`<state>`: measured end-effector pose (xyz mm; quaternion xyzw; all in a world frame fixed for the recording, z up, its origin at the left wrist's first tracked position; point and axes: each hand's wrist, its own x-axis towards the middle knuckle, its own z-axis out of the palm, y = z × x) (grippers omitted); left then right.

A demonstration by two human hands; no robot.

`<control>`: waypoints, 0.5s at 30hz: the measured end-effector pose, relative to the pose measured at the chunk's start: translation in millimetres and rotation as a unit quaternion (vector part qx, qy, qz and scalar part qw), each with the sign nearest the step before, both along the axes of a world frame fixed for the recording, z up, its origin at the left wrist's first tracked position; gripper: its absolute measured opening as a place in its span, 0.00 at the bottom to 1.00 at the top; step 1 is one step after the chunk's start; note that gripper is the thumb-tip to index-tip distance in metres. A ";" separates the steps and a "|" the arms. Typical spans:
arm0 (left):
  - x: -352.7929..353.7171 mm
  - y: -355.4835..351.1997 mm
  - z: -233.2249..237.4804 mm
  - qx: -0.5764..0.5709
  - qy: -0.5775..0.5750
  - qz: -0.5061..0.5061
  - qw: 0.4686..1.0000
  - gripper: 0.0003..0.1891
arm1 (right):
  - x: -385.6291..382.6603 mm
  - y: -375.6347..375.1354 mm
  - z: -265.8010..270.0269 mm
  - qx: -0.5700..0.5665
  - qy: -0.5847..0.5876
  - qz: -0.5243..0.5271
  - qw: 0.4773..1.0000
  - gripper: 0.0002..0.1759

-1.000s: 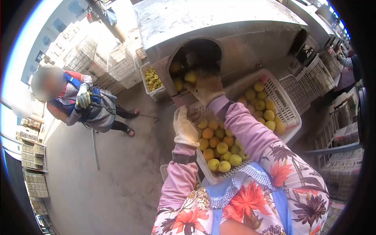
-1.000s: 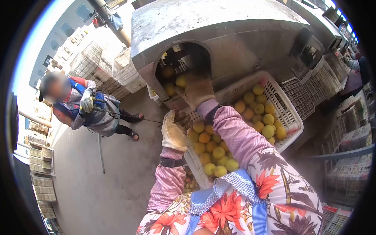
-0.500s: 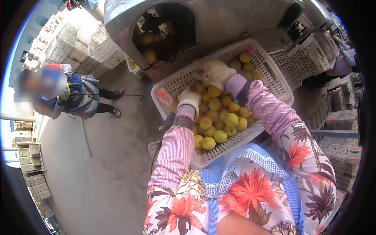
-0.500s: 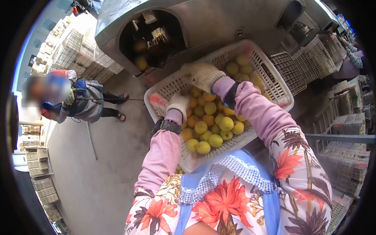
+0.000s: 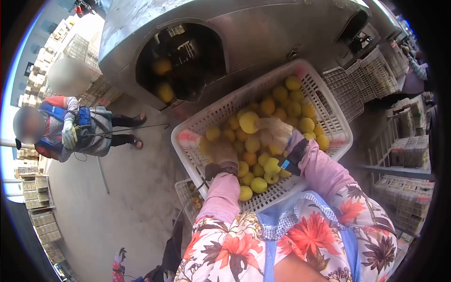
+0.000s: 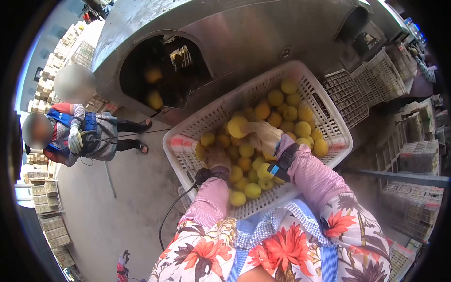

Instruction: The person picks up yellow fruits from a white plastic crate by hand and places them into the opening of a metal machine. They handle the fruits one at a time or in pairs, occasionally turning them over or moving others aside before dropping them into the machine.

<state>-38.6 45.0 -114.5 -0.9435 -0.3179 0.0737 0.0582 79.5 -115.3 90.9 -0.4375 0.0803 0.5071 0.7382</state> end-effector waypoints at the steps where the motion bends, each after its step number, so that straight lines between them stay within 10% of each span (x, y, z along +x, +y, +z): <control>1: 3.4 2.4 -10.9 -0.042 -0.045 0.021 0.998 0.23 | -2.5 7.4 12.3 -0.015 -0.098 0.017 0.995 0.31; 3: 13.9 16.4 -70.6 -0.282 -0.281 0.098 0.912 0.26 | -6.4 39.2 36.9 -0.030 -0.295 0.049 0.954 0.34; 4: 17.6 26.5 -131.3 -0.464 -0.420 0.136 0.768 0.28 | -11.2 55.8 50.3 -0.038 -0.389 0.058 0.919 0.36; 7: 41.2 27.3 -145.1 -0.548 -0.360 0.218 0.723 0.23 | -13.8 109.4 102.9 -0.179 -0.648 0.030 0.740 0.35; 9: 20.0 6.1 85.7 -0.547 -0.352 0.183 0.737 0.21 | -1.1 147.1 107.0 -0.268 -0.704 0.041 0.657 0.35; 11: -14.5 -5.6 208.0 -0.607 -0.438 0.226 0.623 0.19 | 10.9 169.4 99.4 -0.302 -0.753 0.048 0.583 0.34; 15: -78.6 29.8 223.9 -0.764 -0.534 0.210 0.296 0.18 | 32.5 208.8 56.7 -0.308 -0.821 0.012 0.481 0.29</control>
